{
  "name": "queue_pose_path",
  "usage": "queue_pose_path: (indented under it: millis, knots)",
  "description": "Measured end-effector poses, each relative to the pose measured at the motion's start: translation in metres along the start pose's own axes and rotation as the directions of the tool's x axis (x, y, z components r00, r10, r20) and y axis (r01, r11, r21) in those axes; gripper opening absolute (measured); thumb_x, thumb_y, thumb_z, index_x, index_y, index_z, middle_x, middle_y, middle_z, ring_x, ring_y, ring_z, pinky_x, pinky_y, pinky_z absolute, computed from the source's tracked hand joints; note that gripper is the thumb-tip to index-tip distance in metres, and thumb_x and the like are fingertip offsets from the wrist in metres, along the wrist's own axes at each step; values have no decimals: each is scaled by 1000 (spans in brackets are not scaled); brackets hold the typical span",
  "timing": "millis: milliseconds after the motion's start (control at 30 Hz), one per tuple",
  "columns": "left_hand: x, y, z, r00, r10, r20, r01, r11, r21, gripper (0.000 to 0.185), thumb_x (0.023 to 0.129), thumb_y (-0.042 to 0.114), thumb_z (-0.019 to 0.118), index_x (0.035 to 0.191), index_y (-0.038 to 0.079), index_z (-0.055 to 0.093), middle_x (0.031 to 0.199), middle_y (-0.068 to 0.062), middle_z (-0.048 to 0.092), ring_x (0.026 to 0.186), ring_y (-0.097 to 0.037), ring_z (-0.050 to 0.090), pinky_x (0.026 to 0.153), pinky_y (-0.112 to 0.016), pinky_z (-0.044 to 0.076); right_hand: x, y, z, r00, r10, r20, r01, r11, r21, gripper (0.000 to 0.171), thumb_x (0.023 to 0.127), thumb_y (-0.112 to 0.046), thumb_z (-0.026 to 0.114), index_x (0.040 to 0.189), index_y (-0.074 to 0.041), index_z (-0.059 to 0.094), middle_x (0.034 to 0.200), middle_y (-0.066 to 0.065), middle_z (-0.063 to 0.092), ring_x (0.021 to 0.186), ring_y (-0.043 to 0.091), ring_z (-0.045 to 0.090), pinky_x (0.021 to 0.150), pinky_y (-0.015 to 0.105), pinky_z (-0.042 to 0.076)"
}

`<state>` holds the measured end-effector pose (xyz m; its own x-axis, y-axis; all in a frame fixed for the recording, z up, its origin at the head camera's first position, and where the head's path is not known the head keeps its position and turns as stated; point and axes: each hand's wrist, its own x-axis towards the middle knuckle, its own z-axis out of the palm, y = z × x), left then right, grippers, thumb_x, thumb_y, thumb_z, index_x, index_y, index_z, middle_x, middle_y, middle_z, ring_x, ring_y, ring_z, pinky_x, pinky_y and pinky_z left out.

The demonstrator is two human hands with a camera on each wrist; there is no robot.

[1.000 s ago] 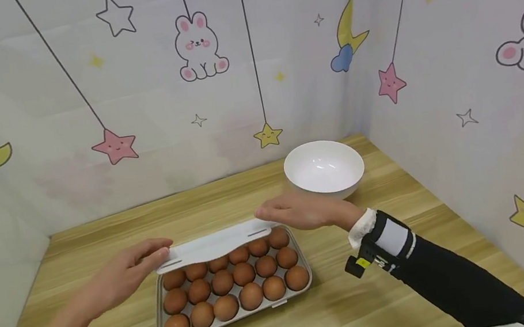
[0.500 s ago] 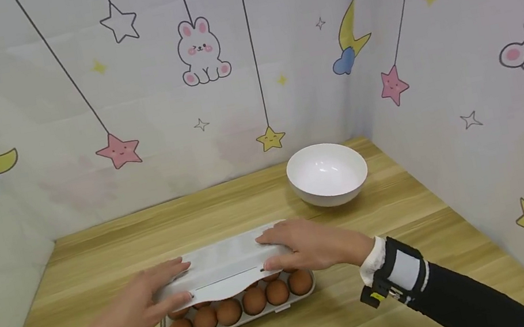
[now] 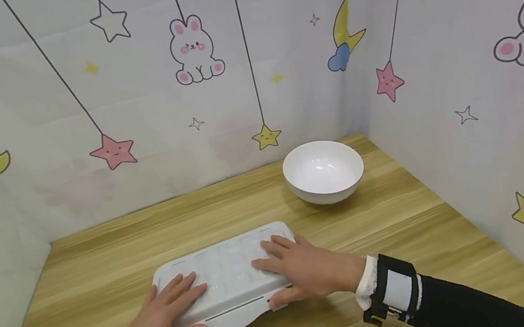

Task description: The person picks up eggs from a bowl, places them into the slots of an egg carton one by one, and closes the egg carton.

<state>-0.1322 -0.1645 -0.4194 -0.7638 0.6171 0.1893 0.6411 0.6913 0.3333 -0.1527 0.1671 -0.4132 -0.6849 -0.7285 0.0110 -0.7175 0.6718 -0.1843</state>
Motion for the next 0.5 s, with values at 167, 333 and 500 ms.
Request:
queue_pose_path:
  millis: [167,333,500]
  knots:
    - [-3,-5,13,997,64,-35,-62,996,59,63,80,56,60,133,23,53,143,-7,39,133,-33,30,101,-70,9,-2,0,13,1000,-5,-22,4,998,-56,81,80,-70,45,146,-26,31,150,15,21,137,35,16,99,66,26]
    - [-7,-7,21,991,128,-30,-123,985,117,65,80,56,60,135,23,51,144,-8,37,133,-35,28,99,-72,12,-5,0,27,999,-15,-34,12,995,-97,82,79,-69,48,147,-29,26,152,15,16,138,36,12,100,67,25]
    - [-9,-11,29,987,159,-19,-155,979,131,69,80,54,62,138,23,46,147,-7,33,134,-37,24,98,-73,12,-6,1,37,997,-25,-69,16,992,-123,83,79,-68,50,148,-30,24,152,15,13,138,36,9,98,68,26]
